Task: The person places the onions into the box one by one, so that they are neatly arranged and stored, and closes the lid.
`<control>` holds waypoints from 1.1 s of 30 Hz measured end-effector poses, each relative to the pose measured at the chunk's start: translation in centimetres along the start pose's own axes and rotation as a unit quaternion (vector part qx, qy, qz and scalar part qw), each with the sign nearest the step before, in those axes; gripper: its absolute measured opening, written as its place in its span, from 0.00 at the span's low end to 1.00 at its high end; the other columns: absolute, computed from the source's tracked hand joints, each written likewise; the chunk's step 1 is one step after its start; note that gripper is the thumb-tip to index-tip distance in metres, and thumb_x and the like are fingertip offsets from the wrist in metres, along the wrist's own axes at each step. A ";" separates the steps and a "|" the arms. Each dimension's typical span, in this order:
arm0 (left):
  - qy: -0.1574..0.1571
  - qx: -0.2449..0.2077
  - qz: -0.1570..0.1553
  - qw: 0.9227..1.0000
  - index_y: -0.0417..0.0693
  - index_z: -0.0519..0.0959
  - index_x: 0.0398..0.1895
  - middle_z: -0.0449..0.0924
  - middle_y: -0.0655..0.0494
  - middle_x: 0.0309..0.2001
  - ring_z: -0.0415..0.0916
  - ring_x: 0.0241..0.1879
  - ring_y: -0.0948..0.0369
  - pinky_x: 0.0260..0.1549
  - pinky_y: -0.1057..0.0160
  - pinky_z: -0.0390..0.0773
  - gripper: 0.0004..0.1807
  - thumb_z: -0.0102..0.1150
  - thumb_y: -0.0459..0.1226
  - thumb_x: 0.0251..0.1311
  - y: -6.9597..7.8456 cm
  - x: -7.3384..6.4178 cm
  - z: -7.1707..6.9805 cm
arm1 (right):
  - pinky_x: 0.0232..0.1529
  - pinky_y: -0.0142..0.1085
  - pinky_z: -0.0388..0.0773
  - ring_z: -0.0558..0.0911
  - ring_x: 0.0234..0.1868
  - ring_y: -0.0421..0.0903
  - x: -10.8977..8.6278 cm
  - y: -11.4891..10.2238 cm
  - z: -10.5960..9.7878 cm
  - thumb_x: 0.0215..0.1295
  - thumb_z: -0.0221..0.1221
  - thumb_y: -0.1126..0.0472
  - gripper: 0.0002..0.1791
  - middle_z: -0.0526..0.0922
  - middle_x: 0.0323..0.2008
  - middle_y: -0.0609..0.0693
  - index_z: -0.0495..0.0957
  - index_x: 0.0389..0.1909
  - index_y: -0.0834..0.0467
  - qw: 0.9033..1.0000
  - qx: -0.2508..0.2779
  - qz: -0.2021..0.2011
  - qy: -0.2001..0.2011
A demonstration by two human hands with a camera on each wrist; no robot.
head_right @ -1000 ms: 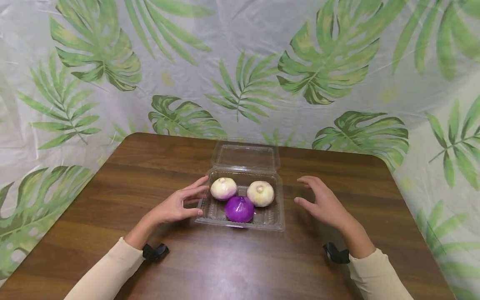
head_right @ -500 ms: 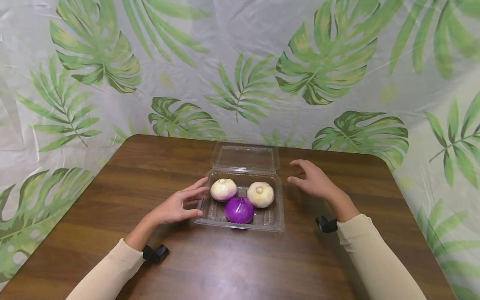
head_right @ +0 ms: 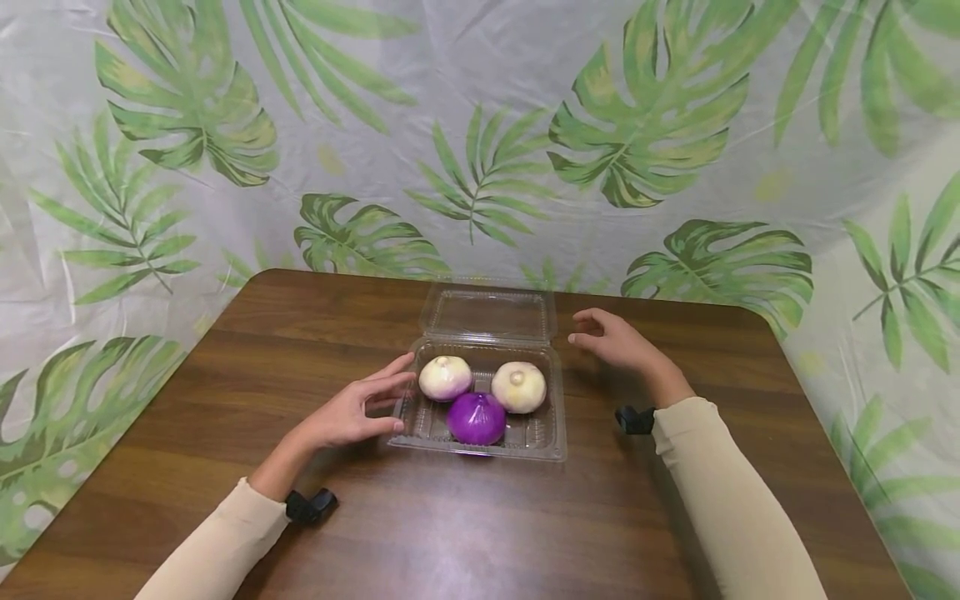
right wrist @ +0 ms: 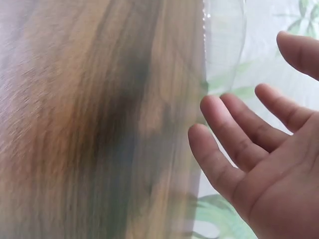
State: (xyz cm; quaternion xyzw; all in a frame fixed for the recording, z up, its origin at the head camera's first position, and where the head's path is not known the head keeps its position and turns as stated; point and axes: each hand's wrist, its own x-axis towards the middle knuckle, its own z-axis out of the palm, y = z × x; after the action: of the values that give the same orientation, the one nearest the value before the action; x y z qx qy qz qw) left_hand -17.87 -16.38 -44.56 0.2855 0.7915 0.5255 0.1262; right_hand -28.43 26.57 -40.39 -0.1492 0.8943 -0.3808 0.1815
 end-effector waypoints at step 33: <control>-0.004 -0.009 -0.006 1.000 0.31 0.62 0.72 0.42 0.47 0.81 0.67 0.68 0.39 0.68 0.47 0.70 0.40 0.67 0.28 0.57 0.2 0.1 0.0 | 0.55 0.36 0.81 0.83 0.53 0.44 4.9 1.0 1.1 0.79 0.40 0.43 0.39 0.59 0.74 0.69 0.43 0.78 0.63 0.975 0.206 0.070 -0.038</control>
State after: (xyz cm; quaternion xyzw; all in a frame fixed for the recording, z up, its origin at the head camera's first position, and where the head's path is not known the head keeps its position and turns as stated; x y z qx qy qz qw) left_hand -17.87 -16.26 -44.37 0.2817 0.7881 0.5306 0.1346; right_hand -32.48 24.58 -42.88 -0.0602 0.7973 -0.5374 0.2682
